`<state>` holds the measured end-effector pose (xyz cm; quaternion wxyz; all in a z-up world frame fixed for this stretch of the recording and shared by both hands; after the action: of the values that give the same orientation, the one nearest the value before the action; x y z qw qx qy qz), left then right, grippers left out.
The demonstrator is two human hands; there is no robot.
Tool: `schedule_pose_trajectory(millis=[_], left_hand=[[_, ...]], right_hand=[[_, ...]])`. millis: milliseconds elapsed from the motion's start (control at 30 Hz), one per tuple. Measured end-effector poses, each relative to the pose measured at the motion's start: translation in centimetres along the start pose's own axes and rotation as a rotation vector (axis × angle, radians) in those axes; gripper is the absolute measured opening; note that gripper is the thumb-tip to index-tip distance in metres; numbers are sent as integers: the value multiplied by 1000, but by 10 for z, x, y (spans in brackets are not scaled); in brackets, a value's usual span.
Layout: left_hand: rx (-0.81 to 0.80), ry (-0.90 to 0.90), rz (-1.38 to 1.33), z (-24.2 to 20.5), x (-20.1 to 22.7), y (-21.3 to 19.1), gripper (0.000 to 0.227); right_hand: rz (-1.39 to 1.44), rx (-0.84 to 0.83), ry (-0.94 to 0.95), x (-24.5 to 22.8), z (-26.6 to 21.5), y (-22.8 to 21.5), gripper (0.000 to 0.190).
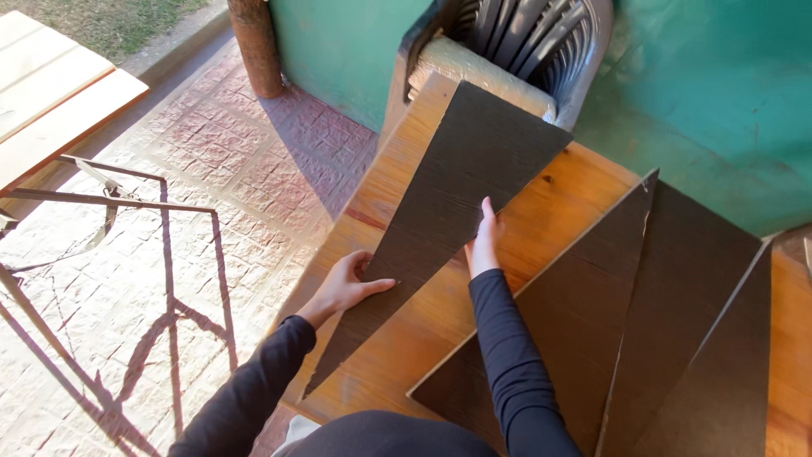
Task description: The person wipes the surface of several dark wood panels with a pink cloth on a wooden workbench. They handle the panels one at a time, wiping each surface and then moving the panel aside to access the next one.
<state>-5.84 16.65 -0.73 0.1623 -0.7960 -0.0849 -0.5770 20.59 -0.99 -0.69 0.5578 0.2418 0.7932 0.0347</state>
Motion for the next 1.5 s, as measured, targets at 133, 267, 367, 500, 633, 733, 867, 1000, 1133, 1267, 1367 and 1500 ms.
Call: schedule_pose_trajectory(millis=[133,267,367,500,633,733,867,1000,1133,1267,1367,1500], left_hand=[[5,3,-33,-18,20,-44,55],[-30,-5,-148,-16,21,-69,55],[-42,-8,-158,-12,23,-79,56],[-30,-20,-75,2,13,-87,58],[-6,-13,39,23,-17,-87,63],[9,-1,150,29,-32,-92,67],[-7,173,414,29,-17,-98,61],[-20,317,710,33,0,-101,63],[-35,332,802,54,-21,-100,62],[-21,449,943,61,-32,-101,63],[-44,470,1021,63,-34,-101,66],[-68,457,1133,64,-26,-101,70]], right_hand=[[47,-7,36,17,-40,31,83],[54,-11,27,39,-34,38,67],[51,-31,11,42,-39,53,67],[-8,-4,-1,48,-43,54,70],[-187,32,-22,90,45,38,80],[-515,69,-79,106,103,13,86],[-970,-86,-197,79,92,3,79],[-1366,-186,-358,47,60,19,76],[-1495,-185,-378,25,24,30,80],[-1461,-258,-352,15,-3,33,72],[-1426,-274,-347,12,-13,28,70],[-1371,-257,-401,10,7,6,70]])
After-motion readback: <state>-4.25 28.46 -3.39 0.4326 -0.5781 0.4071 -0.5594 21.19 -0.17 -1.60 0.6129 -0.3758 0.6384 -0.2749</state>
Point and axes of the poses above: each hand's wrist, its own z-axis towards the middle knuckle, its own y-axis out of the palm, x = y × z, the point moved 3 cm from there along z, towards the middle knuckle
